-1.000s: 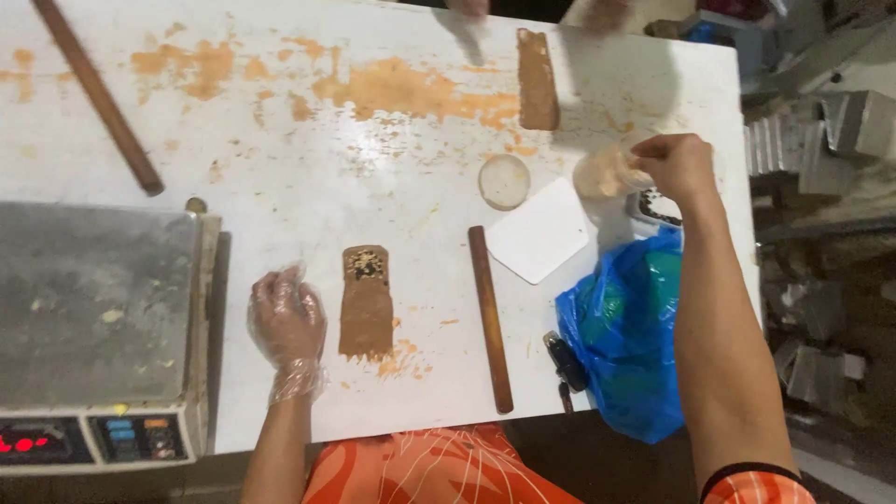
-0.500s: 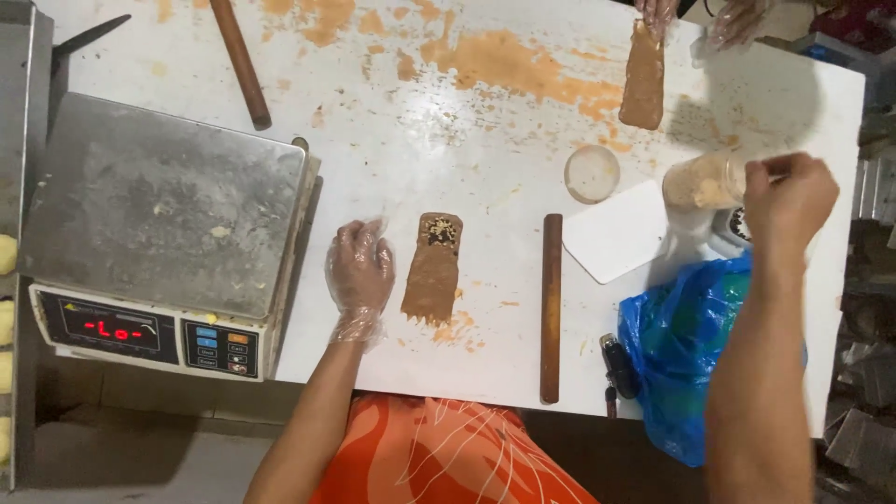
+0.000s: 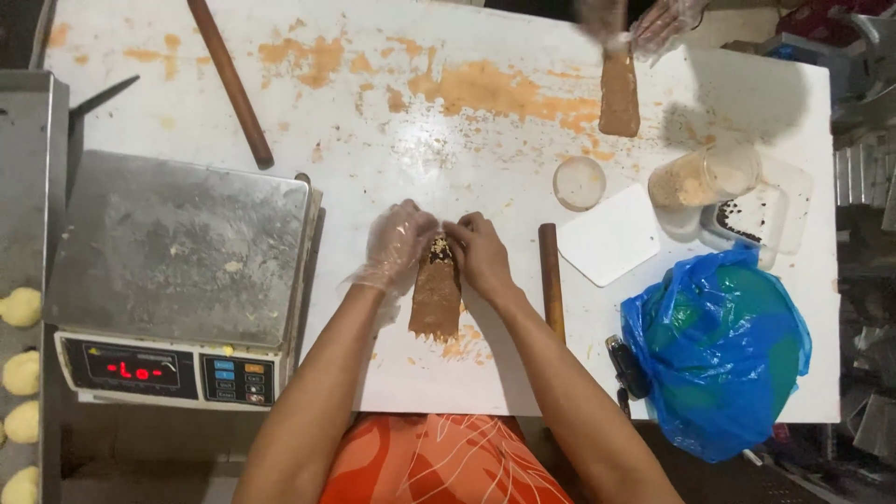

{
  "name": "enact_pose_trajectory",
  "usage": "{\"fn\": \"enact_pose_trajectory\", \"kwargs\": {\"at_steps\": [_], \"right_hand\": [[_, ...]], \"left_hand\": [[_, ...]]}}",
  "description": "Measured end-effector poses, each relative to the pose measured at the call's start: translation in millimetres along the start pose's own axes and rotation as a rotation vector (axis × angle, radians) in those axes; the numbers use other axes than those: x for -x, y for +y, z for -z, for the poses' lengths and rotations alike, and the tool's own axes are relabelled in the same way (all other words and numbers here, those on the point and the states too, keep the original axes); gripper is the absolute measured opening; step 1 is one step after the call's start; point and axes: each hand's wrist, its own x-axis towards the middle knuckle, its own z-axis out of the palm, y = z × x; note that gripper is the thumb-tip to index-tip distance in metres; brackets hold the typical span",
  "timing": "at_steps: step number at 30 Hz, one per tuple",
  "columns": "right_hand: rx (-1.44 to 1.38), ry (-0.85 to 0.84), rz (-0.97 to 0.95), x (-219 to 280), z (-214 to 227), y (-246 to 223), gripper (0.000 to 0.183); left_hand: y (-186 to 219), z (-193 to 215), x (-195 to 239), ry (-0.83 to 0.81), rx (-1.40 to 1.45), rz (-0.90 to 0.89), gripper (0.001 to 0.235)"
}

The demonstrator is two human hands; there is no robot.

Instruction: The person shapes brown dough into a flat rectangle, sprinkles it with seeds, and rolls it into a spiral. They place the finished pastry onto a baking tray alongside other prepared items.

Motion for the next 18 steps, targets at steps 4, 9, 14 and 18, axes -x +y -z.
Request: {"fn": "enact_pose_trajectory", "kwargs": {"at_steps": [4, 9, 14, 18], "right_hand": [[-0.100, 0.047, -0.057, -8.4, -9.3, 14.5, 0.015], [-0.051, -0.040, 0.003, -11.9, -0.3, 15.4, 0.016], [-0.142, -0.123, -0.067, -11.6, 10.9, 8.7, 0.018], [-0.052, -0.154, -0.010, -17.6, 8.3, 10.2, 0.013]], "left_hand": [[10.2, 5.6, 5.8, -0.090, -0.339, -0.222, 0.016], [-16.7, -34.5, -19.1, -0.157, -0.147, -0.191, 0.010], [26.8, 42.3, 21.8, -0.231, -0.138, -0.285, 0.007], [3.1, 15.5, 1.9, -0.262, -0.050, -0.166, 0.003]]}}
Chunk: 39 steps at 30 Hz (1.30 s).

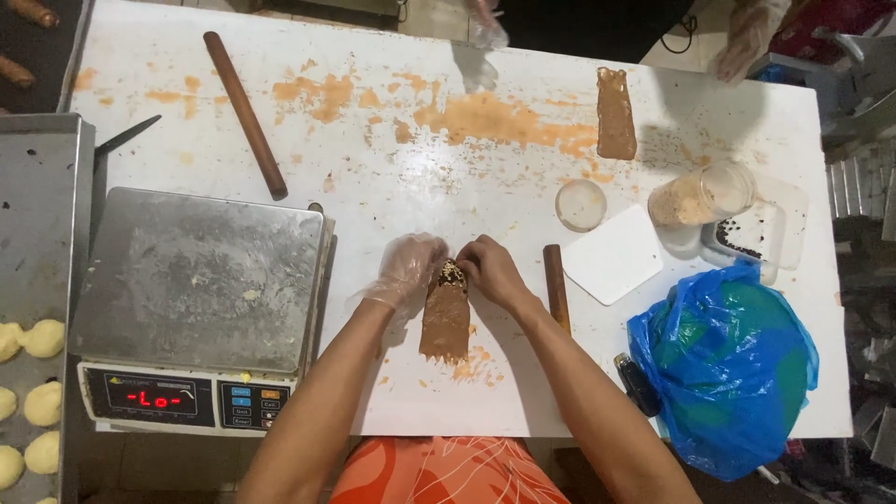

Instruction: The person shapes brown dough into a flat rectangle, sprinkles it with seeds, and rolls it into a spiral. They place the finished pastry onto a baking tray alongside other prepared items.

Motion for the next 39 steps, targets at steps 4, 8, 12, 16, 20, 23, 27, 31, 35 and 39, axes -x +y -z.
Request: {"fn": "enact_pose_trajectory", "kwargs": {"at_steps": [4, 8, 12, 16, 20, 23, 27, 31, 35, 39], "right_hand": [[-0.014, 0.050, -0.023, -22.6, -3.3, 14.1, 0.011], [-0.070, 0.176, -0.071, -35.9, -12.7, 24.7, 0.010], [-0.112, 0.206, -0.065, -19.9, -7.1, 14.5, 0.010], [-0.215, 0.314, -0.036, 12.8, -8.4, 1.1, 0.007], [-0.360, 0.411, 0.015, 50.1, -13.4, -22.4, 0.007], [-0.559, 0.462, -0.100, 76.0, -8.9, -59.6, 0.007], [-0.510, 0.459, -0.107, 87.4, -26.1, -50.6, 0.009], [-0.424, 0.489, -0.056, 92.8, -33.4, -47.2, 0.009], [-0.045, 0.434, 0.056, 97.5, -39.5, -37.5, 0.019], [0.384, 0.307, 0.099, 114.8, -57.3, -28.1, 0.048]], "left_hand": [[36.3, 35.6, 21.5, 0.118, 0.218, 0.037, 0.009], [3.0, 11.9, -17.3, 0.201, 0.307, -0.024, 0.010], [13.3, 17.3, 4.1, 0.223, 0.382, -0.018, 0.011], [26.9, 22.6, 35.9, 0.331, 0.461, 0.060, 0.012], [65.8, 44.6, 88.1, 0.377, 1.039, 0.258, 0.007], [77.8, 45.9, 108.2, 0.379, 1.169, 0.293, 0.018], [72.2, 32.9, 118.9, 0.385, 1.367, 0.350, 0.034], [34.1, -2.2, 107.2, 0.496, 0.694, 0.048, 0.030], [-7.1, -39.9, 101.7, 0.560, -0.192, -0.313, 0.026], [20.3, -19.9, 126.6, 0.179, -0.446, -0.143, 0.052]]}}
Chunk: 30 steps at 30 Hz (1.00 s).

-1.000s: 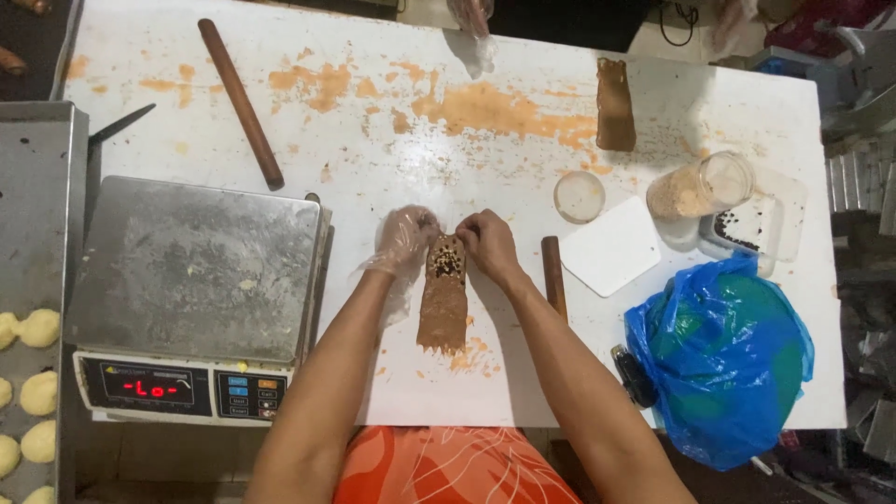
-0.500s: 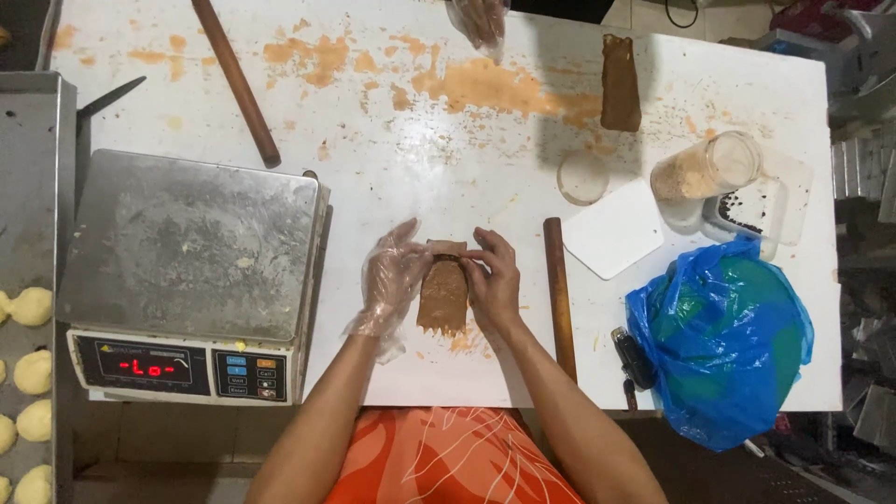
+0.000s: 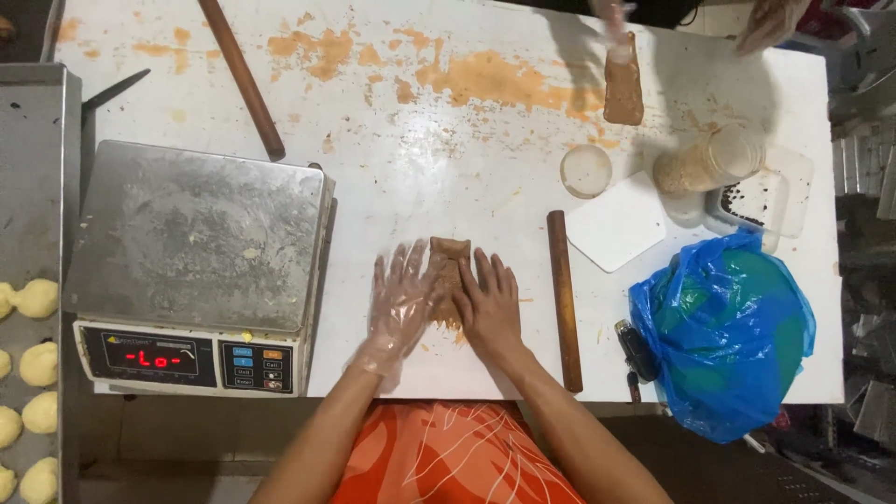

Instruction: The person shapes brown dough into a flat rectangle, sprinkles it with seeds, and rolls it into a spiral. They place the finished pastry onto a baking tray alongside other prepared items.

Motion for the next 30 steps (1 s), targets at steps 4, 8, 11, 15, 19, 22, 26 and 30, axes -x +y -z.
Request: {"fn": "enact_pose_trajectory", "kwargs": {"at_steps": [4, 8, 11, 15, 19, 22, 26, 30], "right_hand": [[-0.040, 0.022, 0.025, -2.7, -2.9, -3.1, 0.049], [0.009, 0.137, 0.156, -5.2, -21.5, 9.3, 0.045], [-0.669, 0.227, -0.180, -13.0, 3.9, 6.0, 0.031], [-0.538, 0.131, -0.335, -44.1, -11.9, 43.2, 0.022], [-0.379, 0.001, -0.267, -60.7, -14.5, 50.6, 0.016], [-0.469, 0.016, -0.319, -61.8, 1.9, 42.3, 0.009], [-0.685, 0.151, -0.498, -58.4, 20.4, 32.8, 0.006], [-0.741, 0.213, -0.551, -50.1, 27.4, 11.8, 0.005]], "left_hand": [[8.4, -7.6, 4.9, -0.022, -0.134, -0.093, 0.055], [-5.4, -42.1, -2.8, 0.090, -0.109, -0.263, 0.056], [-48.5, -138.7, -21.7, 0.144, 0.345, 0.043, 0.040], [-62.9, -90.8, -48.9, 0.218, 0.225, 0.208, 0.018], [-32.2, -21.2, -52.5, 0.182, 0.220, 0.137, 0.014], [-34.8, -12.7, -55.7, 0.186, 0.299, 0.167, 0.006], [-43.1, -7.9, -53.9, 0.240, 0.355, 0.340, 0.005], [-37.8, -21.0, -45.1, 0.223, 0.333, 0.398, 0.006]]}}
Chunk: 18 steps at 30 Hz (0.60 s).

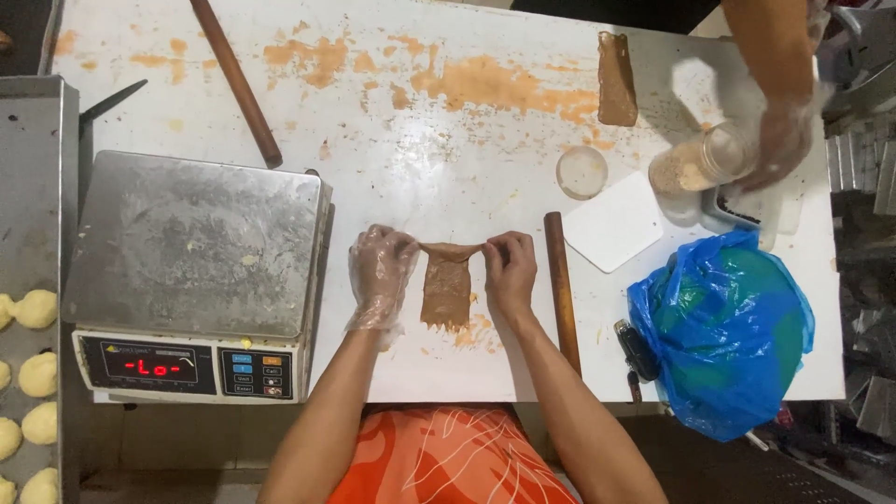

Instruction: The person shapes brown dough into a flat rectangle, sprinkles it with seeds, and rolls it into a spiral. They place the finished pastry onto a baking tray alongside other prepared items.

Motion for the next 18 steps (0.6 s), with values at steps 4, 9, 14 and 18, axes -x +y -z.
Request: {"fn": "enact_pose_trajectory", "kwargs": {"at_steps": [4, 9, 14, 18], "right_hand": [[0.084, 0.096, 0.153, 20.1, -13.1, 20.6, 0.003], [0.231, 0.116, 0.342, 45.7, -26.3, 43.3, 0.006], [0.406, 0.064, 0.504, 54.5, -33.7, 29.1, 0.022], [0.582, 0.052, 0.641, 50.3, -40.4, 34.9, 0.030]], "left_hand": [[-2.8, -8.5, 26.2, 0.034, 0.053, -0.091, 0.006], [-2.9, -21.0, 47.4, 0.072, 0.126, -0.208, 0.008], [2.3, -30.7, 49.8, 0.177, -0.094, -0.491, 0.028], [-0.8, -33.7, 48.2, 0.201, -0.221, -0.611, 0.034]]}}
